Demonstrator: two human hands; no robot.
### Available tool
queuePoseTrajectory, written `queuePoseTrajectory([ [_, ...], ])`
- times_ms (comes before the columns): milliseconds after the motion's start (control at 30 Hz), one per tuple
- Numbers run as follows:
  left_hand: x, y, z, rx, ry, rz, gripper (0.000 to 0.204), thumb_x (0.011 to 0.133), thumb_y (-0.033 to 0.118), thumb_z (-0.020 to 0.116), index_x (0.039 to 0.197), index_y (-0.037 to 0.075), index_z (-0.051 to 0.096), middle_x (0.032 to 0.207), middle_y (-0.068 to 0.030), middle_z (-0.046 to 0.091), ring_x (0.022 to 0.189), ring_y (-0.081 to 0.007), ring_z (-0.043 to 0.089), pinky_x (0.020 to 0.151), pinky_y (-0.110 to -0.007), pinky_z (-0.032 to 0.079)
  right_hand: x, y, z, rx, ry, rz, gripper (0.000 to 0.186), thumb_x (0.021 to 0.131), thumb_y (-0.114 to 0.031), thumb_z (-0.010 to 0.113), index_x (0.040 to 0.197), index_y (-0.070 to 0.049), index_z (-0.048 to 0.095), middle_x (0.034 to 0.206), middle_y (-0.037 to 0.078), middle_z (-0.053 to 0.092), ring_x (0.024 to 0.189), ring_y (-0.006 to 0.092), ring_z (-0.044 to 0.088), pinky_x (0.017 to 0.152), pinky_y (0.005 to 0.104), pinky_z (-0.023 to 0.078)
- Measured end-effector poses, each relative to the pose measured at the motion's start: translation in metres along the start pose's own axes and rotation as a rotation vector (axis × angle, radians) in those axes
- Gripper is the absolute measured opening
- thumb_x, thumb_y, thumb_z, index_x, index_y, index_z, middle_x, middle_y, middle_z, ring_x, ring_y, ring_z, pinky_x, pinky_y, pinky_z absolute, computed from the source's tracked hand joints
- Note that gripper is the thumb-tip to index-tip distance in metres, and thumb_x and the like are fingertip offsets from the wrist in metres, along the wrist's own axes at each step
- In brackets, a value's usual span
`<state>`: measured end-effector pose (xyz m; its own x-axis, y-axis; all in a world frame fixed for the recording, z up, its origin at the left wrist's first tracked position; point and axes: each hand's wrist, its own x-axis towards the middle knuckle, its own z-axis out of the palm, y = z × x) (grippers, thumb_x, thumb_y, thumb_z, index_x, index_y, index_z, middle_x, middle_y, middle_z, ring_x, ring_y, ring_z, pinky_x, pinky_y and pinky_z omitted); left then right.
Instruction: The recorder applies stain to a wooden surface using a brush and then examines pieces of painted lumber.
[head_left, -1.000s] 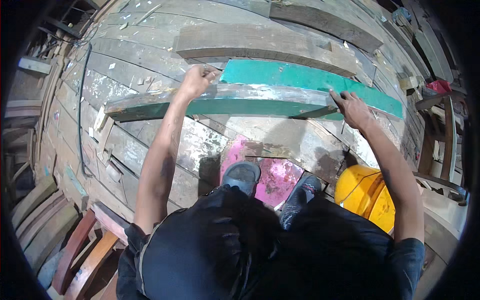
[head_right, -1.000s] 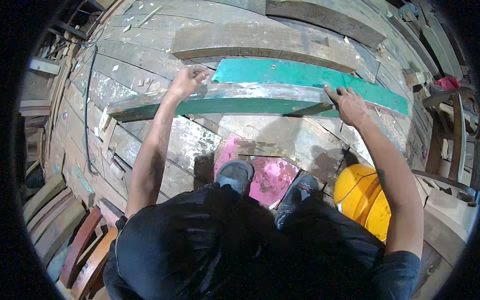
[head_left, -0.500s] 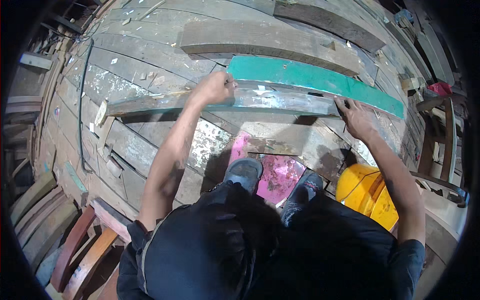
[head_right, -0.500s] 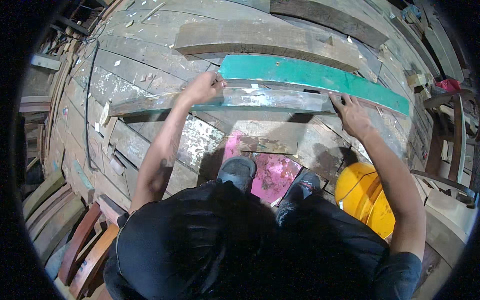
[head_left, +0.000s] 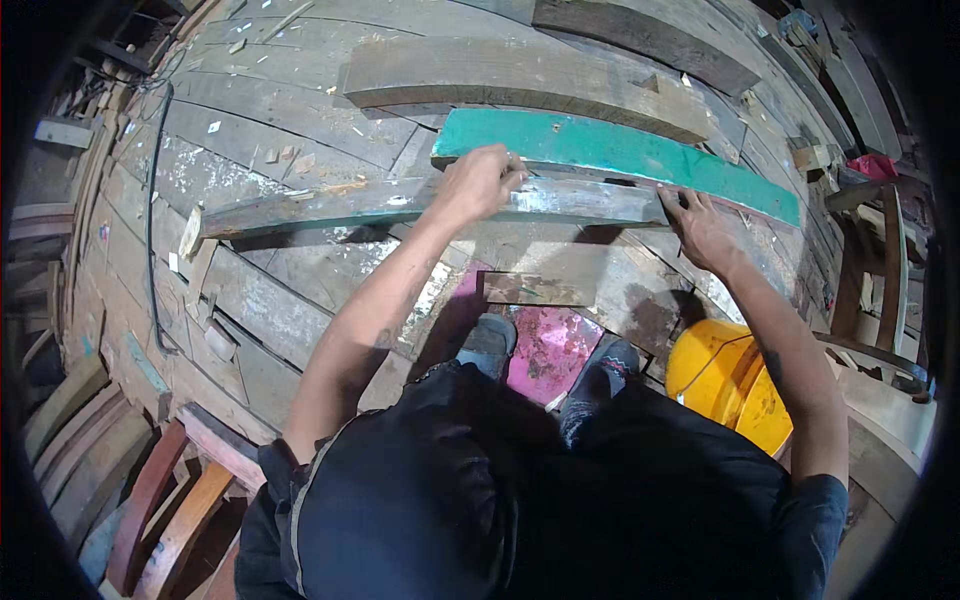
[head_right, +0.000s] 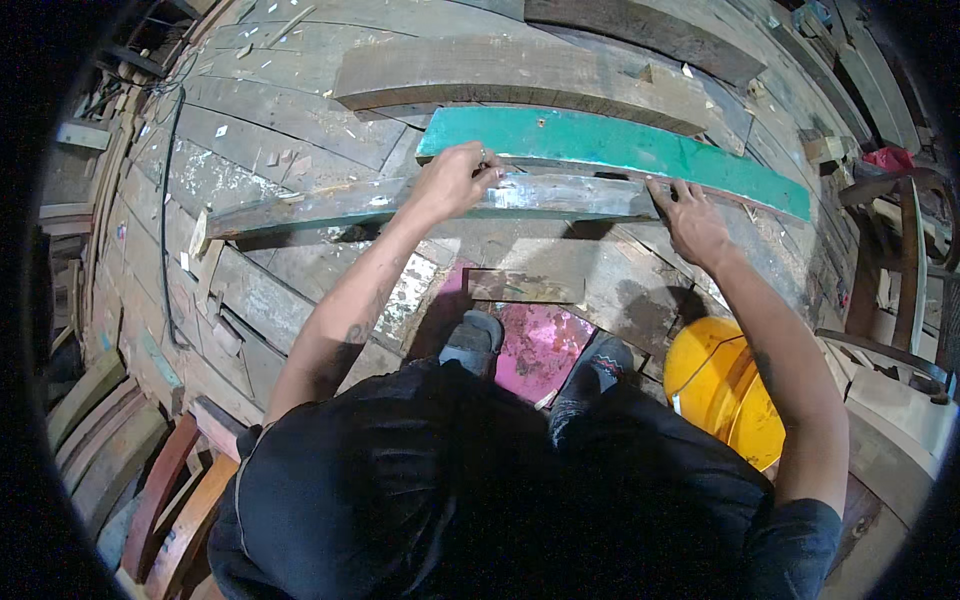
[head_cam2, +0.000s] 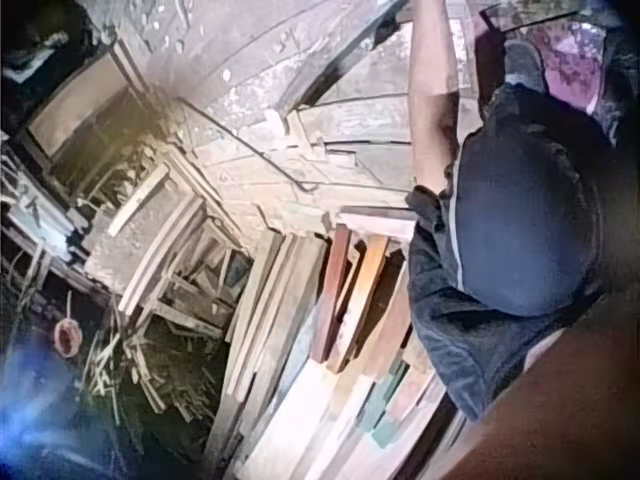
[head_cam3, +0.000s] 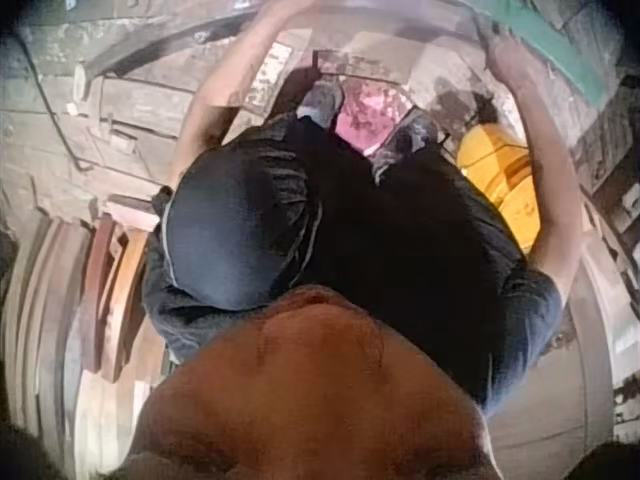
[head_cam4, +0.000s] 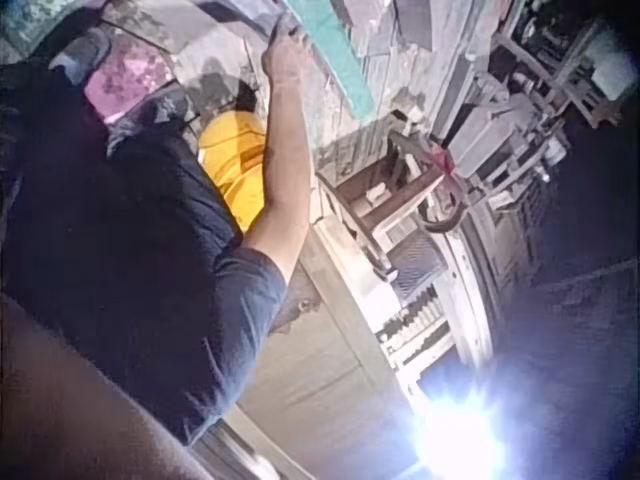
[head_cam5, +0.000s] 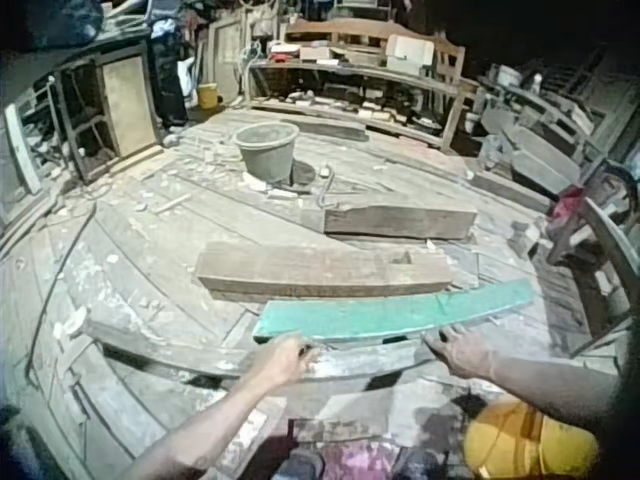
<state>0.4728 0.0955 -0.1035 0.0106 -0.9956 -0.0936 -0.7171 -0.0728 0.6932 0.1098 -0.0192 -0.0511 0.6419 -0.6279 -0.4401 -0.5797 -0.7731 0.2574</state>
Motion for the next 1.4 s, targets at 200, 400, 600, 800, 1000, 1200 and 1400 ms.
queuePoseTrajectory([
  [200,-0.005,-0.008,0.010,0.086,0.082,0.067,0.049,0.082,0.052,0.078,0.108,0.010,0.073,0.107,-0.0133,0.068,0.111,-0.0338,0.063,0.091,-0.046,0.051,0.005,0.003,0.011,0.024,0.047,-0.014,0.076,0.089,-0.003,0.055,0.160,-0.013,0.030,0.142,0.029,0.050,0.130,0.0455,0.051,0.111,0.0494,0.043],
  [400,-0.004,-0.001,0.016,0.103,0.111,0.022,0.040,0.087,0.048,0.073,0.103,0.011,0.072,0.103,-0.0108,0.067,0.109,-0.0310,0.063,0.088,-0.048,0.050,0.003,0.001,0.004,-0.011,0.047,-0.025,0.075,0.089,-0.003,0.055,0.159,-0.011,0.031,0.141,0.029,0.050,0.129,0.0452,0.051,0.111,0.0490,0.042],
  [600,-0.001,-0.007,0.025,0.078,0.211,0.004,0.039,0.089,0.048,0.070,0.099,0.010,0.073,0.101,-0.0109,0.067,0.104,-0.0324,0.064,0.083,-0.048,0.052,0.001,0.006,0.009,0.052,0.015,-0.010,0.072,0.092,-0.009,0.061,0.158,-0.009,0.032,0.141,0.031,0.048,0.131,0.0477,0.047,0.112,0.0505,0.040],
  [800,-0.007,-0.014,0.026,0.221,0.284,0.130,0.051,0.087,0.055,0.070,0.105,0.008,0.076,0.101,-0.0113,0.068,0.101,-0.0336,0.065,0.083,-0.046,0.053,0.010,0.003,0.005,0.053,0.003,-0.015,0.071,0.090,-0.006,0.057,0.157,-0.013,0.034,0.141,0.028,0.050,0.129,0.0446,0.051,0.109,0.0483,0.045],
  [1000,-0.004,-0.008,0.024,0.068,0.318,0.069,0.036,0.095,0.040,0.063,0.099,0.007,0.076,0.095,-0.0151,0.068,0.095,-0.0367,0.067,0.080,-0.048,0.054,0.004,0.001,-0.008,0.144,0.001,0.030,0.076,0.085,-0.001,0.061,0.156,-0.013,0.035,0.140,0.026,0.050,0.128,0.0459,0.050,0.107,0.0506,0.044],
  [1200,-0.033,-0.016,0.015,0.176,0.216,0.131,0.029,0.097,0.031,0.063,0.106,0.006,0.073,0.107,-0.0132,0.069,0.112,-0.0324,0.062,0.097,-0.046,0.049,-0.001,0.014,0.019,0.091,0.120,-0.065,0.076,0.087,-0.006,0.065,0.157,-0.012,0.035,0.129,0.024,0.055,0.115,0.0436,0.054,0.099,0.0504,0.048],
  [1400,-0.101,-0.082,-0.033,0.406,0.422,0.131,0.039,0.096,0.032,0.063,0.126,0.007,0.067,0.137,-0.0127,0.062,0.131,-0.0297,0.053,0.111,-0.049,0.039,-0.001,0.004,-0.002,0.064,0.063,-0.022,0.073,0.090,-0.007,0.063,0.157,-0.013,0.035,0.129,0.024,0.055,0.115,0.0431,0.054,0.100,0.0509,0.048],
])
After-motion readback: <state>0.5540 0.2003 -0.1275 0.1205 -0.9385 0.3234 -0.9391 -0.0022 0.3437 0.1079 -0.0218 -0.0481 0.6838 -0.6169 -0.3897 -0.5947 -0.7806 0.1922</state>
